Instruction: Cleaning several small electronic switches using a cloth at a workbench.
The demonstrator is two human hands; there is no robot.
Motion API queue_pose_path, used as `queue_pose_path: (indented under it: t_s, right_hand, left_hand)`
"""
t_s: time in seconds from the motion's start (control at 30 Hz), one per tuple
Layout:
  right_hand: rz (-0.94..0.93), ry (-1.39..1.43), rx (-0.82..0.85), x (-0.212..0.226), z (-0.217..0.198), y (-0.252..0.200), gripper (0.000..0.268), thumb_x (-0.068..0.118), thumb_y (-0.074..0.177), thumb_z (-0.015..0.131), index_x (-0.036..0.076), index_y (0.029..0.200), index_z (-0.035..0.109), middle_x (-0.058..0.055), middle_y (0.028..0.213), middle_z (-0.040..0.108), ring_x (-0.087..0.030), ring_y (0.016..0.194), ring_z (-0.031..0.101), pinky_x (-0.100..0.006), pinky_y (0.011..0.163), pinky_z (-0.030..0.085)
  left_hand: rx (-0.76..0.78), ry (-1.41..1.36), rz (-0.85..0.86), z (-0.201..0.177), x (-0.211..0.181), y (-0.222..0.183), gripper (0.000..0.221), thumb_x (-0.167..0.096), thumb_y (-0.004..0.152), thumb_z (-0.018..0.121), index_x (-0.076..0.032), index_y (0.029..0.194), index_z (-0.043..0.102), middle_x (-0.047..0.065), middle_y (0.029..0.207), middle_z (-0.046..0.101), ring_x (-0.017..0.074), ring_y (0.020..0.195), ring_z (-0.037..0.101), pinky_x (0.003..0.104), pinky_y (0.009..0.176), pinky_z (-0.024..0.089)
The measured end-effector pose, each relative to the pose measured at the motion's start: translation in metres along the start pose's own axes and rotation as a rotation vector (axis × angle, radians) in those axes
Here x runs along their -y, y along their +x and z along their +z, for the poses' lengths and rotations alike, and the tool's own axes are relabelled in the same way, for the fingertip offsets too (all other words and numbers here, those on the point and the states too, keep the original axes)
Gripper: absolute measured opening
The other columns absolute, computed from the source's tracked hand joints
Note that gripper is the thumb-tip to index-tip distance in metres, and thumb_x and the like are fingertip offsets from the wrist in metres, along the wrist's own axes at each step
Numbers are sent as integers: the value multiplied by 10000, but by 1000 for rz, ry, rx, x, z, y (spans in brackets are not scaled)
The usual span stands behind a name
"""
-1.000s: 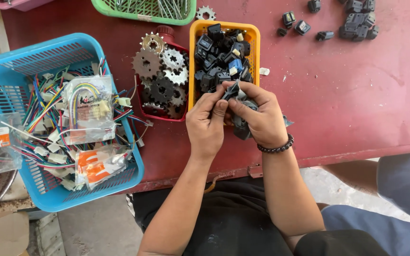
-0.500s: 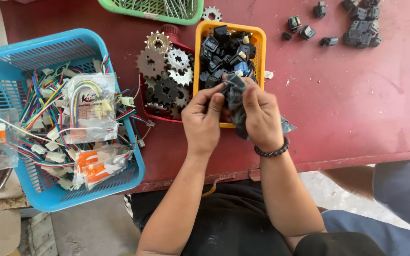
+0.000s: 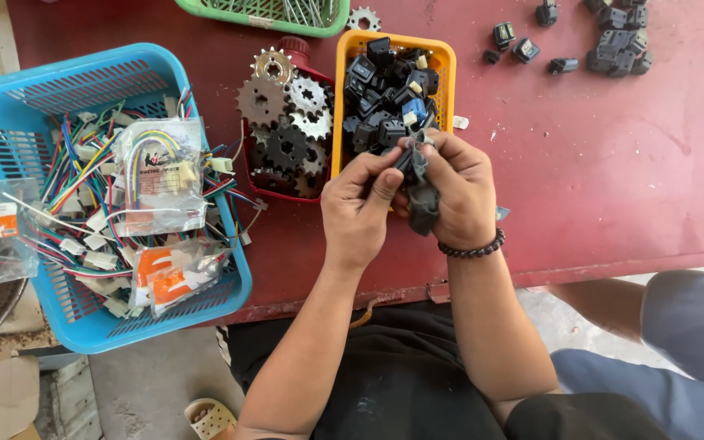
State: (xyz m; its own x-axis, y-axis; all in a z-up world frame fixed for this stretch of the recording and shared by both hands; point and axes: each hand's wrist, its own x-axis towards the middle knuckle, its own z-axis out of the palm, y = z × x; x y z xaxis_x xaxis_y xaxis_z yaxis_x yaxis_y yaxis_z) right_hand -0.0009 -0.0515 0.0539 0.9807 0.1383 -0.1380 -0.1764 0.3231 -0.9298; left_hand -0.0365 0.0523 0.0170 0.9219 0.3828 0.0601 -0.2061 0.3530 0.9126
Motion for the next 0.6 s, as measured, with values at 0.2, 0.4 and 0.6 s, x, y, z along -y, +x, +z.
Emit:
queue_pose_path:
  t_s: [0.2,0.4,0.6]
  right_hand:
    - [-27,-47,22,-14,-11,2,152,53,1015,593,-70,927,611,-192,1037,670,-147,811,632,-305,600,562]
    - [-26,54,44,-26,-22,9,135,51,1020,601,-54,942,570,-234,1073,665,-241,779,682,-388,537,595]
    - [-136,-264,44,-4,-8,-1,62,59,955,681,1,973,665,-137,1063,706,-148,953,635,-279,778,529]
  left_hand:
    - [4,-90,-76,-3,9,-4,214,-134,998,693,39,1120,729,119,793,685,159,627,705,286,499,633]
    - [8,-105,-78,-7,11,0,223,-126,991,703,43,1135,725,108,800,677,154,622,701,288,497,633]
    - [-1,-105,-95,-4,10,5,215,-122,991,698,37,1130,735,83,785,681,149,624,707,284,522,651]
